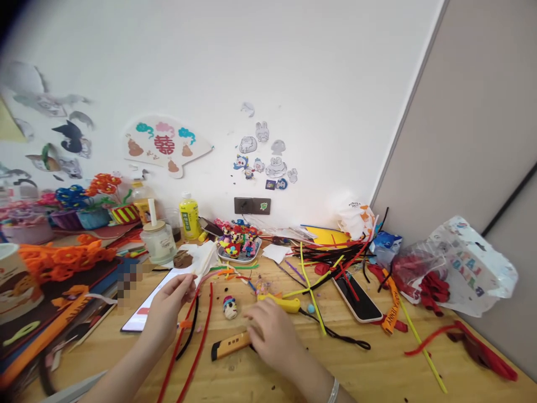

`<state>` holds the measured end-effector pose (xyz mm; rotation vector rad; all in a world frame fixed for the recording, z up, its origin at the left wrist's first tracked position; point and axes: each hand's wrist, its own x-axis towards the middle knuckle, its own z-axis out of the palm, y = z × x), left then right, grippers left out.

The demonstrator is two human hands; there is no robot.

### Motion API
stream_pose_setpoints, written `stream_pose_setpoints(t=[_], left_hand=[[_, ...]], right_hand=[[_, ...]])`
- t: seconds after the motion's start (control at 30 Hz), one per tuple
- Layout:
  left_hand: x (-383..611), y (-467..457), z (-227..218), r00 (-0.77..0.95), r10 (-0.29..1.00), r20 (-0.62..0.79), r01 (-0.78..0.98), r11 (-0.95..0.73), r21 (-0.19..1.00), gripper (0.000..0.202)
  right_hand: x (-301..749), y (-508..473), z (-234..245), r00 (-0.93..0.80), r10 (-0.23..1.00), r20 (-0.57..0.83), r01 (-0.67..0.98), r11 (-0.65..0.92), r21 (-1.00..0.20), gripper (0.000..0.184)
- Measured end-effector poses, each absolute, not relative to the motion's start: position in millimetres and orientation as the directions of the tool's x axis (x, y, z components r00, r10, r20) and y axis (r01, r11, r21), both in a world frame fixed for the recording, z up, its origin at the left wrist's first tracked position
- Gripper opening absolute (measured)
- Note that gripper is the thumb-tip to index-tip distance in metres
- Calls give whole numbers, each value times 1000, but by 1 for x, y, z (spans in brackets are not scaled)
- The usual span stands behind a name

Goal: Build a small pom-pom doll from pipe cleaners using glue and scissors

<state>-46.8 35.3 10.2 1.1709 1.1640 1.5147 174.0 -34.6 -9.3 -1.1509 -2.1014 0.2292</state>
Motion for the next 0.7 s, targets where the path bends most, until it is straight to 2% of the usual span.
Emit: stream_pose_setpoints(t=[0.17,0.37,0.7], left_hand=[[-45,35,9,-145,982,122,-36,-129,991,29],[-37,29,19,-151,983,106,110,-89,990,31],[-37,30,18,-216,975,50,98,-30,995,39]], right_hand=[[158,-42,-10,-442,742,503,623,658,-423,17],[160,-38,-14,-395,723,567,635,661,-400,22],[174,-32,-15,-364,673,644,681,664,-309,22]])
